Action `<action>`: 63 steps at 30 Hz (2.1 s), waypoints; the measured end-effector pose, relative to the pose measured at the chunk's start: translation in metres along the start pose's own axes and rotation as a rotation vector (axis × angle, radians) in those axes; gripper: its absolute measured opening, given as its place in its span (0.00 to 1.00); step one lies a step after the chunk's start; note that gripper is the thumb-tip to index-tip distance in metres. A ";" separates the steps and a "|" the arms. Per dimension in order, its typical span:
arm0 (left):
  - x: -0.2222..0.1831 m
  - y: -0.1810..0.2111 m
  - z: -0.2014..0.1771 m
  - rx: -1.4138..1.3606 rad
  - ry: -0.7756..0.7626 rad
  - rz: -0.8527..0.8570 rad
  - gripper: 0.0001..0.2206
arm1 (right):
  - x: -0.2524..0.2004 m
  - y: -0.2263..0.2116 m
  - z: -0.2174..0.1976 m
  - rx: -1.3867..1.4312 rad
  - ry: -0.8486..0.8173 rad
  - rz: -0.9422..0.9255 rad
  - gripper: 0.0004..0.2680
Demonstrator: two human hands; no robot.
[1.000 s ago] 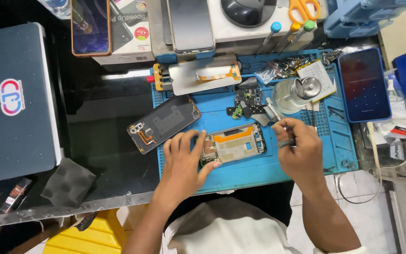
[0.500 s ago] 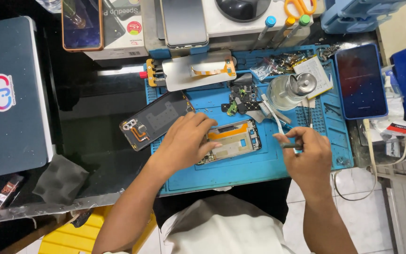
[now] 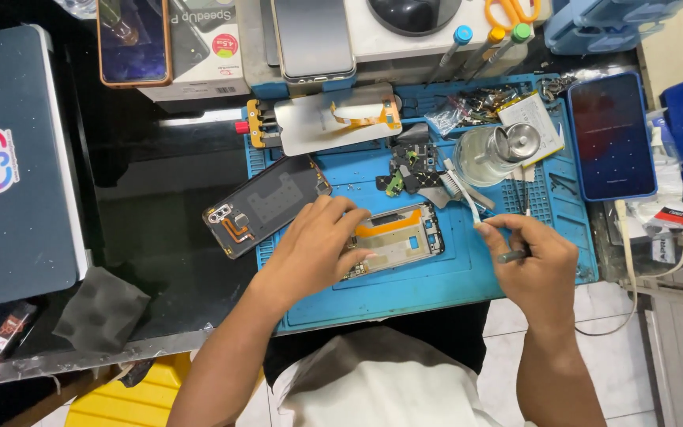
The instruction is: A person uses a thin metal pry tool to manipulate and disconnect internal components of a disassembled smartphone on a repair bench.
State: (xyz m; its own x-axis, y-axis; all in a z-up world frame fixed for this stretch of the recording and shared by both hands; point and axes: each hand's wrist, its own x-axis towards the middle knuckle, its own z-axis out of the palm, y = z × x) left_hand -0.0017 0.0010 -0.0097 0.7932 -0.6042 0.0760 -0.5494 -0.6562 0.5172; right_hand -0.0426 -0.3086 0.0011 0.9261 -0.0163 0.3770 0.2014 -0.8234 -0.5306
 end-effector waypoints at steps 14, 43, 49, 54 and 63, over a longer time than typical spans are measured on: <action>0.002 -0.009 0.033 0.238 0.194 0.119 0.17 | -0.001 -0.017 0.010 0.073 -0.021 -0.062 0.01; -0.026 0.018 0.032 0.123 0.101 -0.031 0.35 | -0.020 0.069 -0.039 -0.412 0.262 0.090 0.14; -0.038 0.016 0.061 0.168 0.134 -0.131 0.40 | 0.032 0.106 -0.054 -0.803 0.113 0.254 0.32; -0.038 0.016 0.062 0.178 0.168 -0.141 0.38 | 0.083 0.123 -0.048 -0.852 -0.078 0.418 0.40; -0.038 0.017 0.061 0.159 0.185 -0.131 0.33 | 0.109 0.116 -0.058 -0.642 -0.177 0.627 0.42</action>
State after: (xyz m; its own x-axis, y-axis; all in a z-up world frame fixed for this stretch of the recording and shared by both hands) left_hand -0.0576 -0.0147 -0.0561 0.8868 -0.4259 0.1792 -0.4614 -0.7949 0.3940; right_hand 0.0631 -0.4388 0.0247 0.8521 -0.5233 0.0128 -0.5220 -0.8512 -0.0544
